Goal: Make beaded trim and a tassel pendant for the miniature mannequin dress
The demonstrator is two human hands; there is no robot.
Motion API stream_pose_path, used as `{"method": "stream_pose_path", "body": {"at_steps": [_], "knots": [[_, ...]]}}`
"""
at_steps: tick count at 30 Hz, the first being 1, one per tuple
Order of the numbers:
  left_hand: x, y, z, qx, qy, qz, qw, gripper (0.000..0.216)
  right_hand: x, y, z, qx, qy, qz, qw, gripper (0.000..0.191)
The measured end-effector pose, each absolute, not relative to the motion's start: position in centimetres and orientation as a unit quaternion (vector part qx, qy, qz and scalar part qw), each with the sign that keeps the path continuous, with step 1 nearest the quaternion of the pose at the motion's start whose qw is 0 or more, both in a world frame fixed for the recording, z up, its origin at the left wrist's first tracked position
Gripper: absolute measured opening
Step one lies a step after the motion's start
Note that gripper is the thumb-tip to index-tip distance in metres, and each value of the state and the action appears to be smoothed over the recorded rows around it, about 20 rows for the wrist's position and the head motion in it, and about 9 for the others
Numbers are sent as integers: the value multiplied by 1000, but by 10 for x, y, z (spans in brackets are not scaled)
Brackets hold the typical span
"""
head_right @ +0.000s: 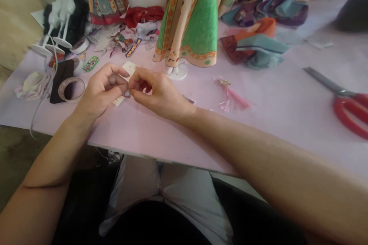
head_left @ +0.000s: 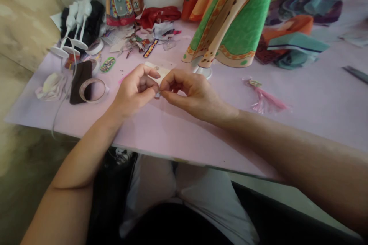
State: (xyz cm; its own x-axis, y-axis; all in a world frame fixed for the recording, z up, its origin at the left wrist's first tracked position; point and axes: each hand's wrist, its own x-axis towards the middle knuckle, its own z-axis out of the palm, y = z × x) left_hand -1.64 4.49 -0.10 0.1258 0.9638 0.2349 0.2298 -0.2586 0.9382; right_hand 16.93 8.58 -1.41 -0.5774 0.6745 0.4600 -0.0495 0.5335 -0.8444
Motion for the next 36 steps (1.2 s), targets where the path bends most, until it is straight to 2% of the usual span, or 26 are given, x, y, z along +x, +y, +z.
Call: {"method": "stream_pose_path", "body": {"at_steps": [15,22,30,36], "knots": [[-15,47,-2,609,477,477,417,25,171,85,-11,-196,-784,441,390,20],[-14,46,-1,610,485,472,411,23,171,91,-16,-217,-720,506,421,25],[-16,46,-3,611,472,474,423,25,174,91,-13,-201,-655,656,316,12],[-16,45,-1,614,469,469,428,28,173,92,-12,-238,-643,656,316,11]]}}
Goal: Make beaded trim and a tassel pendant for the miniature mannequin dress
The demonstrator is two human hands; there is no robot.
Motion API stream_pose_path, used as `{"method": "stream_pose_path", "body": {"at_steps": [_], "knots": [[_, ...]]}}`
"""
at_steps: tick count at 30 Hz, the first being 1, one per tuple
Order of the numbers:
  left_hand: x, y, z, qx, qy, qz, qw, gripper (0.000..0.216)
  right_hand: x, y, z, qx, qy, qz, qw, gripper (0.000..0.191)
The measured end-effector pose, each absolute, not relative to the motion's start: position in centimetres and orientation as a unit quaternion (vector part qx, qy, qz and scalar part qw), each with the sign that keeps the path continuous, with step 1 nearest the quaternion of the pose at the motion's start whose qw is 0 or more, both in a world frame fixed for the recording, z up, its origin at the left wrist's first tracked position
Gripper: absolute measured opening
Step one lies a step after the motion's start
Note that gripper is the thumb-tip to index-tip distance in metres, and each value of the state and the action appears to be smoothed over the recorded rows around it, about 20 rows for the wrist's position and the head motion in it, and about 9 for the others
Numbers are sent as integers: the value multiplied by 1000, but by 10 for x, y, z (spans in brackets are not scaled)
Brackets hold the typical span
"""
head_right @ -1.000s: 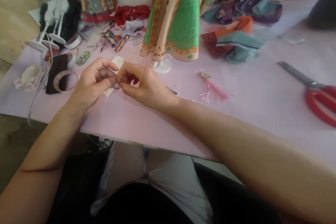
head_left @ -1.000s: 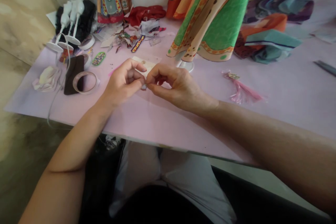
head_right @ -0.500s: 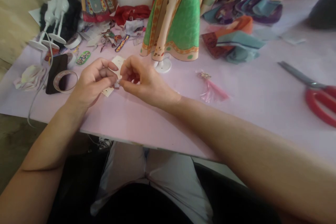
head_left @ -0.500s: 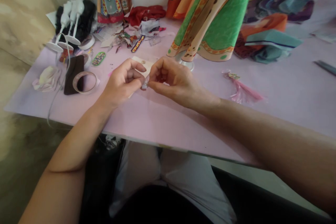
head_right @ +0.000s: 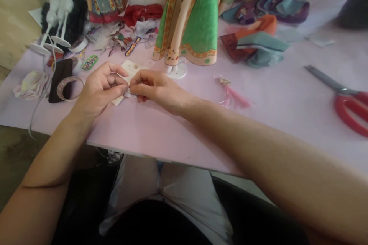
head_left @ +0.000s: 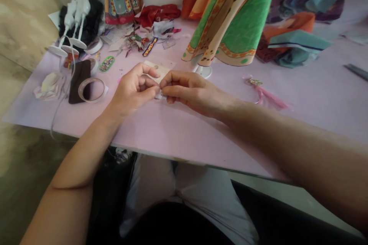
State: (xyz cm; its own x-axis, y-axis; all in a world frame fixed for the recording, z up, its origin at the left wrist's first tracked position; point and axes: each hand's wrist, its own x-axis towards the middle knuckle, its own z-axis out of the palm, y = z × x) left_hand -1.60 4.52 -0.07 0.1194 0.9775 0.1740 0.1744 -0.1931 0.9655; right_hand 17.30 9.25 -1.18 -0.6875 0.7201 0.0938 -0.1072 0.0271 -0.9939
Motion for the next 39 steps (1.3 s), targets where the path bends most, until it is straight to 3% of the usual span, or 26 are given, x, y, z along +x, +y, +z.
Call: {"method": "stream_pose_path", "body": {"at_steps": [7,22,39], "knots": [[-16,45,1,622,470,460,425,28,174,92,-10,-237,-666,629,323,22],[-17,48,-6,627,485,453,407,23,170,94,-12,-233,-712,559,355,24],[-16,45,-3,603,476,473,431,19,174,96,-14,-215,-674,628,324,19]]}}
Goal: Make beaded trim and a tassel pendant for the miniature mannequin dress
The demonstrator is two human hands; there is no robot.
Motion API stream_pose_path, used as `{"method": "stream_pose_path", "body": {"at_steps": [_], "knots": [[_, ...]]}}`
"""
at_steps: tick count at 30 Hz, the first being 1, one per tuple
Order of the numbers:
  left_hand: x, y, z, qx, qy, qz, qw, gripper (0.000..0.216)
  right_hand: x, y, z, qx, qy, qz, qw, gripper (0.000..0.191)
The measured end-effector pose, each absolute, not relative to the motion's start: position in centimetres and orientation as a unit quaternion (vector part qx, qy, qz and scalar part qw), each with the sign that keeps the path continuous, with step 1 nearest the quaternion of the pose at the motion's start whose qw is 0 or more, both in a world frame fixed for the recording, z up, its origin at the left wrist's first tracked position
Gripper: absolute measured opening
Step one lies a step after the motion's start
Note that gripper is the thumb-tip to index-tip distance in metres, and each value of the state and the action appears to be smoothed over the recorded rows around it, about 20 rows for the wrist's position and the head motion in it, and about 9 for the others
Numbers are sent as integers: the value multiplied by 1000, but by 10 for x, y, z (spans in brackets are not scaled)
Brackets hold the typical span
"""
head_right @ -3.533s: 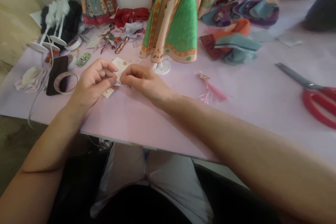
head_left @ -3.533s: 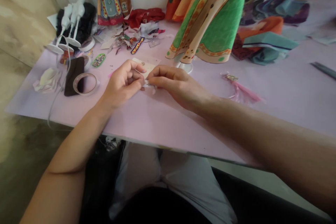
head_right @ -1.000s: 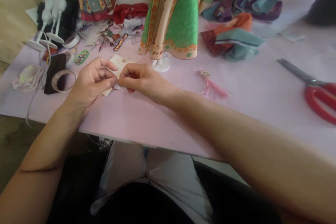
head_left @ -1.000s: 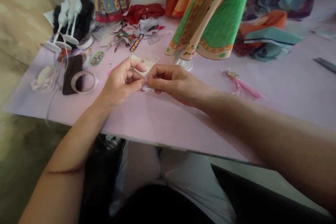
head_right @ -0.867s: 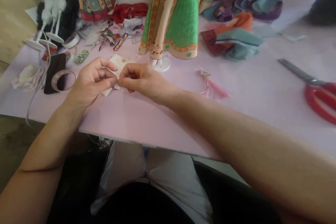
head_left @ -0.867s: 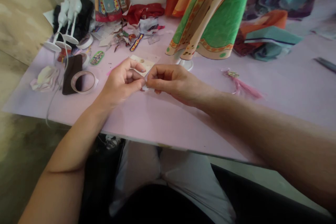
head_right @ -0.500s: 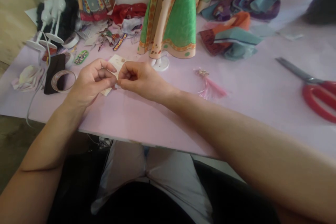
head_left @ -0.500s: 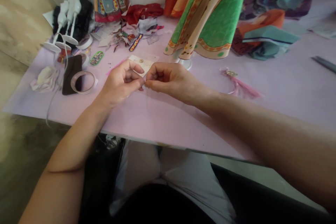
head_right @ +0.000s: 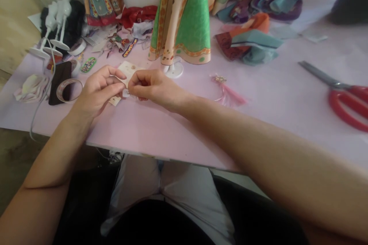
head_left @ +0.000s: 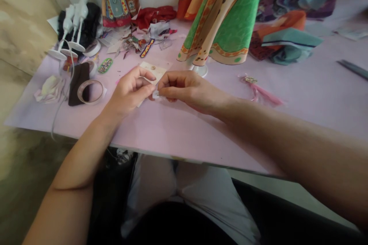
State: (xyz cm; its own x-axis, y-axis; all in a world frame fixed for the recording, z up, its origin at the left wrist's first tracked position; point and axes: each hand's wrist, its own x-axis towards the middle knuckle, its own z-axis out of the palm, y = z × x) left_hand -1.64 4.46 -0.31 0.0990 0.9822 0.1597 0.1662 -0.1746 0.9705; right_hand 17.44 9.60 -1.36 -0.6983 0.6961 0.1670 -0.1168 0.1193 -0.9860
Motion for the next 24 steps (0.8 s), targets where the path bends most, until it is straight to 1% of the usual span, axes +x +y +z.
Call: {"method": "stream_pose_path", "body": {"at_steps": [4,10,16,21,24], "knots": [[-15,44,-2,596,496,463,430,23,174,95,-13,-220,-667,636,320,19],[-14,44,-1,592,502,457,434,20,174,94,-11,-230,-656,646,315,22],[-14,45,1,591,514,441,438,25,174,94,-11,-243,-641,656,316,24],[-11,43,6,568,524,461,436,23,175,98,-12,-236,-637,672,296,19],[-10,42,8,565,523,461,440,23,176,98,-13,-225,-639,673,296,19]]}}
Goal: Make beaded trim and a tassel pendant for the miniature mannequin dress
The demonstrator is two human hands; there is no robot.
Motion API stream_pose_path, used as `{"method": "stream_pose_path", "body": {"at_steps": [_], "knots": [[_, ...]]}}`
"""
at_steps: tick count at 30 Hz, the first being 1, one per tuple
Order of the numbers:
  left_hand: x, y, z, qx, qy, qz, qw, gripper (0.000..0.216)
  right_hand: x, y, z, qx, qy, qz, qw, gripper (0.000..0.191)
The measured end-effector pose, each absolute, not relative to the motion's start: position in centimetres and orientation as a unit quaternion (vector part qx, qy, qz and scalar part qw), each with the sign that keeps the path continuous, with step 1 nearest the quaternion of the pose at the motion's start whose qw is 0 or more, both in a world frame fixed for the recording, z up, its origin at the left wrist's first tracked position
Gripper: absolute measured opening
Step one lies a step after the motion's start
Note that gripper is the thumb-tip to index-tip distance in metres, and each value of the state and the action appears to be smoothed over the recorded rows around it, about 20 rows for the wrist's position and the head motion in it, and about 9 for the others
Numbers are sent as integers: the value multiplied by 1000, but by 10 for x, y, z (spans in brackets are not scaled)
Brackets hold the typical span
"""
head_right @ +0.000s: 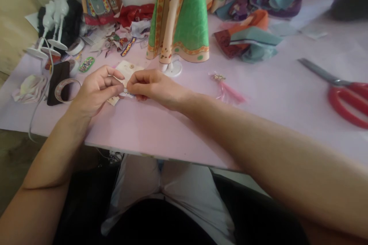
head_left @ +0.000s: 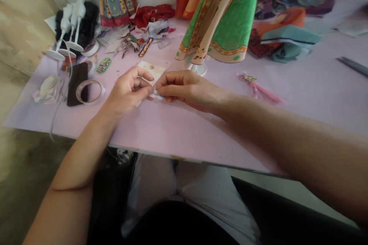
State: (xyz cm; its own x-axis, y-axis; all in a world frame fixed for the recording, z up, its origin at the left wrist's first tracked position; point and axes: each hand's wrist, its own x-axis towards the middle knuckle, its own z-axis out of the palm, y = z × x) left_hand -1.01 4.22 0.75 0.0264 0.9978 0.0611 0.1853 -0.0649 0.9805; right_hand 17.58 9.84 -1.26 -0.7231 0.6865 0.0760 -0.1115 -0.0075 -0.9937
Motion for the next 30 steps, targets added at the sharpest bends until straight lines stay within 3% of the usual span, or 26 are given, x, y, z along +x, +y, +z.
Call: {"method": "stream_pose_path", "body": {"at_steps": [24,30], "knots": [[-17,45,-1,590,490,488,417,26,176,98,-7,-241,-606,694,305,29],[-18,44,0,605,492,439,448,35,176,98,-8,-237,-611,688,312,23]]}}
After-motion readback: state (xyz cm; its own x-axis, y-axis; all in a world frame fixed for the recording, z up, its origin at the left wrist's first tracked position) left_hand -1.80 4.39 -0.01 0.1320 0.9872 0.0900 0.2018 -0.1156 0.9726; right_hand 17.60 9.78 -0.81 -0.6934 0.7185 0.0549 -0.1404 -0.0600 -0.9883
